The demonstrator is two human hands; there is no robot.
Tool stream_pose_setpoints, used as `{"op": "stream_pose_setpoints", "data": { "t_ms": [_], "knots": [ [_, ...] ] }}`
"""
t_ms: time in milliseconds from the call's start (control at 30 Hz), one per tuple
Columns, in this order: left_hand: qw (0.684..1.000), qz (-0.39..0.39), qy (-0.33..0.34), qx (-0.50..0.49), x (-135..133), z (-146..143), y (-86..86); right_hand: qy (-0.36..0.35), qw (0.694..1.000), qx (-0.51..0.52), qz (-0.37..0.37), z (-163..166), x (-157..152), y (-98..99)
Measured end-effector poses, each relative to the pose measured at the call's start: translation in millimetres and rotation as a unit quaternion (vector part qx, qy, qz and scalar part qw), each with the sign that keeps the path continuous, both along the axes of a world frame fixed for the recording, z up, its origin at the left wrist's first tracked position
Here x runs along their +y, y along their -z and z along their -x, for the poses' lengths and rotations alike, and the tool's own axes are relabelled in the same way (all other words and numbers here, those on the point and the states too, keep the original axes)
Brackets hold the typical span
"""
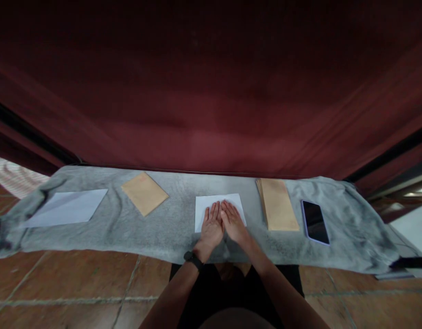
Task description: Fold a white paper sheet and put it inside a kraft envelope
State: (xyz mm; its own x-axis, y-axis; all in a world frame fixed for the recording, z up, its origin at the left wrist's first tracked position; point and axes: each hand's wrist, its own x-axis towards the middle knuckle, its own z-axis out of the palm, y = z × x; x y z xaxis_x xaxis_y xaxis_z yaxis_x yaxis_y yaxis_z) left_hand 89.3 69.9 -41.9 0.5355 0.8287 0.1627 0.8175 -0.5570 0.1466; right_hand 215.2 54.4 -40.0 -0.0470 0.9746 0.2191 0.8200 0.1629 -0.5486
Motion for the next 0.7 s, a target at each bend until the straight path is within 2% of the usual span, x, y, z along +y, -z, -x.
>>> {"op": "stream_pose_setpoints", "data": {
  "t_ms": [100,267,500,700],
  "knots": [
    [1.000,0.004,0.026,0.009,2,6,3.8,-0.012,0.996,-0.093,-0.006,-1,10,8.5],
    [0.999,0.009,0.035,-0.009,6,23,-1.4,-0.003,0.986,-0.166,-0.009,-13,15,15.7],
    [1.000,0.018,-0.007,0.006,8,40,-7.8,0.054,0.984,-0.169,-0.017,-24,16,25.0],
    [0.999,0.009,-0.023,0.020,6,42,-7.0,0.083,0.981,-0.165,-0.050,-41,8,30.0]
  ]
}}
